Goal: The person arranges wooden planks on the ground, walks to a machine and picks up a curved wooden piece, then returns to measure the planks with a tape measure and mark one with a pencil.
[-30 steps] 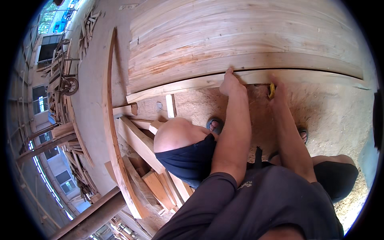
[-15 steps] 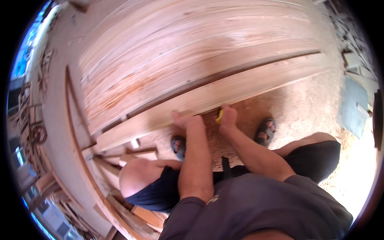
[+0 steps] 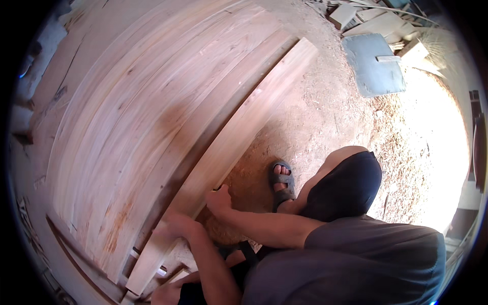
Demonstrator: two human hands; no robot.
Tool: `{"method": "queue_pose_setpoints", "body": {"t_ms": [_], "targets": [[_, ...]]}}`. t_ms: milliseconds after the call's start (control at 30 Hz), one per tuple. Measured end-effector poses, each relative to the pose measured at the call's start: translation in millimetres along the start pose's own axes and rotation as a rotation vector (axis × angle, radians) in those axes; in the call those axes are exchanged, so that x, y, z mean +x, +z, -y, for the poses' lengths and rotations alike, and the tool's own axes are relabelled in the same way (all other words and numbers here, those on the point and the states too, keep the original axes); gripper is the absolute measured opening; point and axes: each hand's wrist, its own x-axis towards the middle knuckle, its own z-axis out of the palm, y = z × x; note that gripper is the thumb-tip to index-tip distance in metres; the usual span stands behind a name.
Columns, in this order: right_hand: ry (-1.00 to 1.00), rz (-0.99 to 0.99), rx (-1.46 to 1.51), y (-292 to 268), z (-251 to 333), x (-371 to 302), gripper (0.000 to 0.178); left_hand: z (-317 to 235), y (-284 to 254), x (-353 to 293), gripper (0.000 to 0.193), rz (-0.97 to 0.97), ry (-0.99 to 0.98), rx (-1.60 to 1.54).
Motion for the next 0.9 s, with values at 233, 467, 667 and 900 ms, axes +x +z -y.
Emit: {"method": "queue_pose_setpoints", "body": {"t_ms": [233,467,667,900], "targets": [[0.072,0.082,-0.002,-8.4,19.1,-15.0,0.053,-61.8,36.7,10.6,0.058,0.927,0.441,0.309],[0.056,0.109,0.098,-13.8,16.0,-7.0,0.048,-72.9,42.2,35.1,0.081,1.147,0.436,0.437],[0.075,0.087,0.287,-11.8,-29.8,15.6,0.039,-106.5,6.7,-22.3,0.076,0.964,0.711,0.656],[0.034,0.296,0.57,-25.6,-32.3,12.2,0.029,-87.4,-2.7,-25.6,0.051,1.09,0.58,0.427]]}}
